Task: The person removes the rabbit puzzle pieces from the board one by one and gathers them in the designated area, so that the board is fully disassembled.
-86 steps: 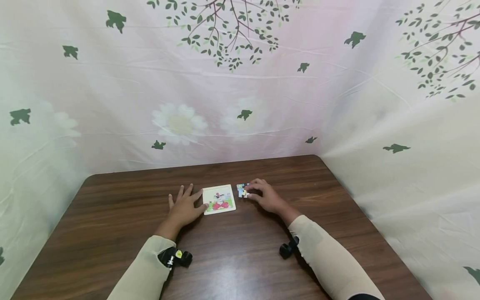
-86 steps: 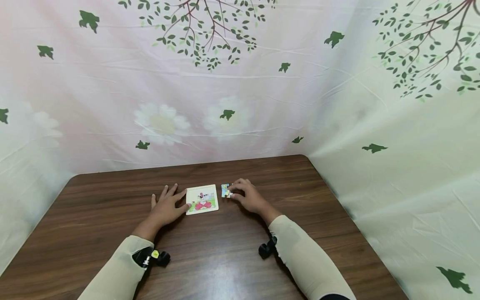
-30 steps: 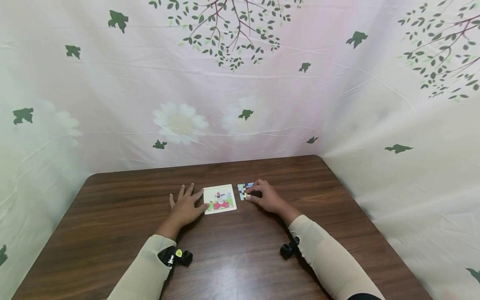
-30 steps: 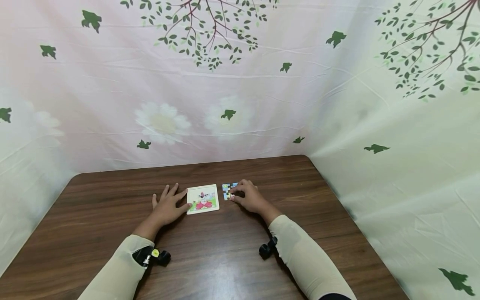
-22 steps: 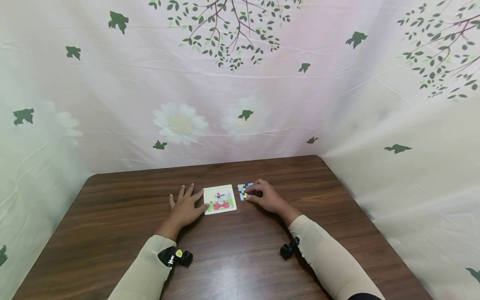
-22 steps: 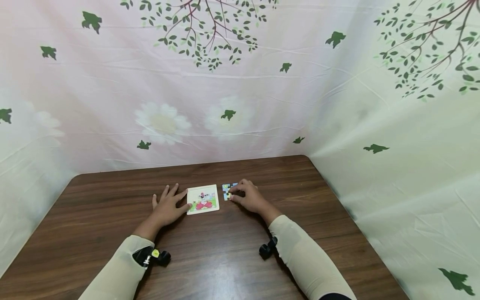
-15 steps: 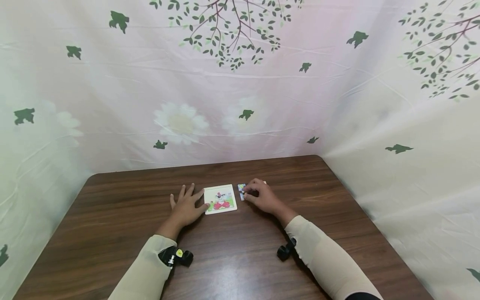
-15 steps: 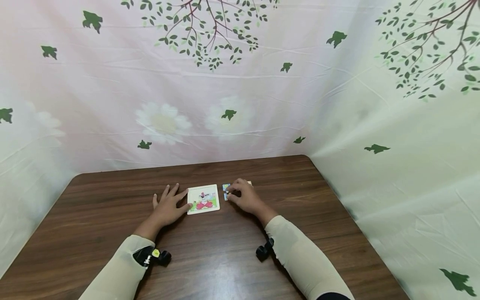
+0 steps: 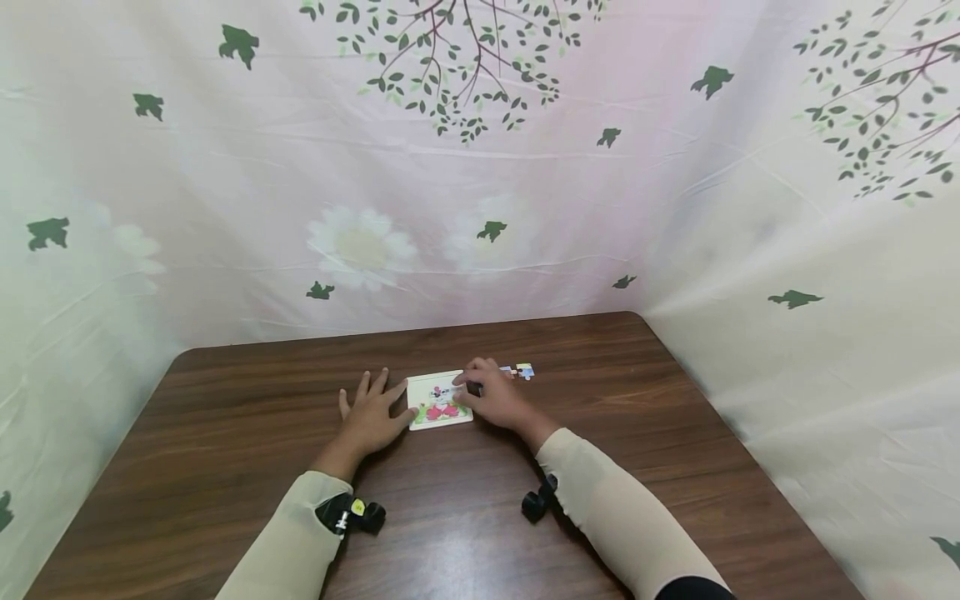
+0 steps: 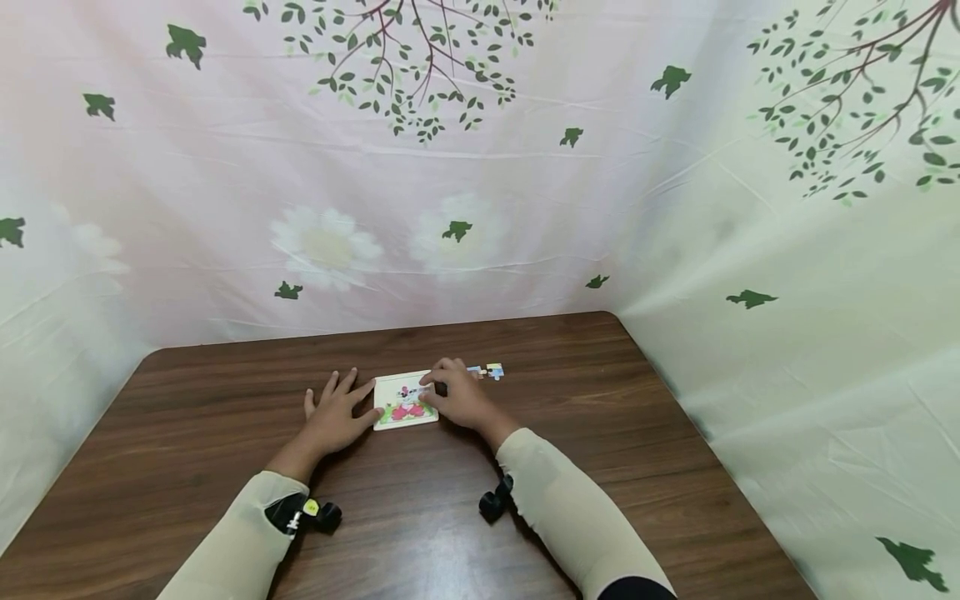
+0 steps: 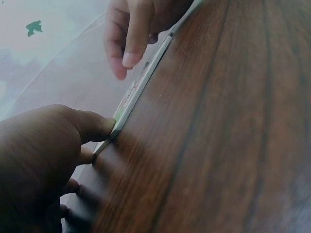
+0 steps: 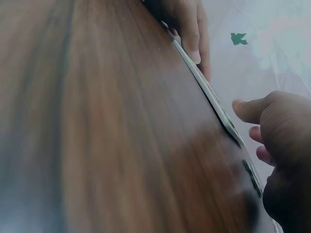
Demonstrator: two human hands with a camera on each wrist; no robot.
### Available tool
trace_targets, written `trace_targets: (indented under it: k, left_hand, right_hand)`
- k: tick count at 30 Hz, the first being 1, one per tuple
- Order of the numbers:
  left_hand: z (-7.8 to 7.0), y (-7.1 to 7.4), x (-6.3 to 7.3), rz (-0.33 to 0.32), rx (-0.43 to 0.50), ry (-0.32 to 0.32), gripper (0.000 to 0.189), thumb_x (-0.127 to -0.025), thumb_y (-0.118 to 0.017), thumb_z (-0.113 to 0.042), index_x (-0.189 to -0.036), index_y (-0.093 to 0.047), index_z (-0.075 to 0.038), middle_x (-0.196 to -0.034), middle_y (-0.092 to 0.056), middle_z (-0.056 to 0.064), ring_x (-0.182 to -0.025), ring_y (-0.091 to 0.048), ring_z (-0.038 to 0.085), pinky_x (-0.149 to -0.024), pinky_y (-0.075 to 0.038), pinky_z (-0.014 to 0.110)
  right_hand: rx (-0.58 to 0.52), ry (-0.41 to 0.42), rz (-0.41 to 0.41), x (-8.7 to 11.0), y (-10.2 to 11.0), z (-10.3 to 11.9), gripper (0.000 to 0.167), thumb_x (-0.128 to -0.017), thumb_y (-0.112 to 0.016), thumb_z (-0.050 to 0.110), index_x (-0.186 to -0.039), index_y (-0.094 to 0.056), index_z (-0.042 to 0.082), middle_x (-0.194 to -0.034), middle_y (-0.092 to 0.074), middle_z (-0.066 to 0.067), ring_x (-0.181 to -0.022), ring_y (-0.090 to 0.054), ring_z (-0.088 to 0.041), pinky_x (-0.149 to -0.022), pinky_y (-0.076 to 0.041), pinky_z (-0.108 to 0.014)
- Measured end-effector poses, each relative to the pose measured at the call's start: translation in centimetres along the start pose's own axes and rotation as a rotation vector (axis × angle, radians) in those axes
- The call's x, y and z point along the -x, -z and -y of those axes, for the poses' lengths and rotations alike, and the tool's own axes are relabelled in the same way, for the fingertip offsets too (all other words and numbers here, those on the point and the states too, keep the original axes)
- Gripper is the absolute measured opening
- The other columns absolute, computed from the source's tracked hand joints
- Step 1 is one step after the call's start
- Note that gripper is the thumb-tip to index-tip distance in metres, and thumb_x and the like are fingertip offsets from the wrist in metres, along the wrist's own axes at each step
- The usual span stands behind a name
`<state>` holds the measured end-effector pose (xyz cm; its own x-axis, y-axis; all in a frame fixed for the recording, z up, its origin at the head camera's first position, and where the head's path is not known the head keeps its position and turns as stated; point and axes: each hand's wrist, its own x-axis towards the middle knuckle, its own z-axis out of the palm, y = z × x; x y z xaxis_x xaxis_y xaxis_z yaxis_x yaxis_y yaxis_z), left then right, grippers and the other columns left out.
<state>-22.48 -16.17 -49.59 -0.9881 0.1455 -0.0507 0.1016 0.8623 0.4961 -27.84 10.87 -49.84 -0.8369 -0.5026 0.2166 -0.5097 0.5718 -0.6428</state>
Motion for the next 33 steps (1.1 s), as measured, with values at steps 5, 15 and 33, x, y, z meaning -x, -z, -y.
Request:
trace_targets:
  k: [5, 15, 33]
  left_hand:
    - [-0.1, -0.1, 0.0, -0.001, 0.007, 0.002, 0.071, -0.106, -0.064, -0.051, -0.167, -0.047, -0.019, -0.182, -0.02, 0.024, -0.169, -0.004, 0.054, -0.125, 0.005, 0.086]
    - [-0.1, -0.2, -0.1, 0.005, -0.008, 0.004, 0.07, -0.107, -0.063, -0.052, -0.167, -0.047, -0.02, -0.182, -0.021, 0.023, -0.17, -0.004, 0.054, -0.125, 0.004, 0.086]
    - [0.1, -0.3, 0.0, 0.002, -0.007, 0.004, 0.07, -0.107, -0.062, -0.052, -0.167, -0.047, -0.02, -0.182, -0.021, 0.023, -0.169, -0.004, 0.055, -0.124, 0.004, 0.087]
  right_hand:
    - [0.012, -0.028, 0.031, -0.5, -0.5, 0.5, 0.024, -0.103, -0.079, 0.03, -0.124, -0.082, 0.018, -0.123, -0.066, -0.002, -0.119, -0.054, -0.022, -0.103, -0.04, -0.047]
    - [0.068, -0.022, 0.064, -0.7, -0.8, 0.7, 0.027, -0.102, -0.08, 0.031, -0.127, -0.082, 0.022, -0.125, -0.064, -0.001, -0.116, -0.05, -0.019, -0.101, -0.035, -0.046]
    - [0.101, -0.016, 0.104, -0.7, -0.8, 1.1, 0.024, -0.104, -0.077, 0.032, -0.126, -0.082, 0.023, -0.119, -0.059, 0.0, -0.113, -0.044, -0.021, -0.099, -0.03, -0.05]
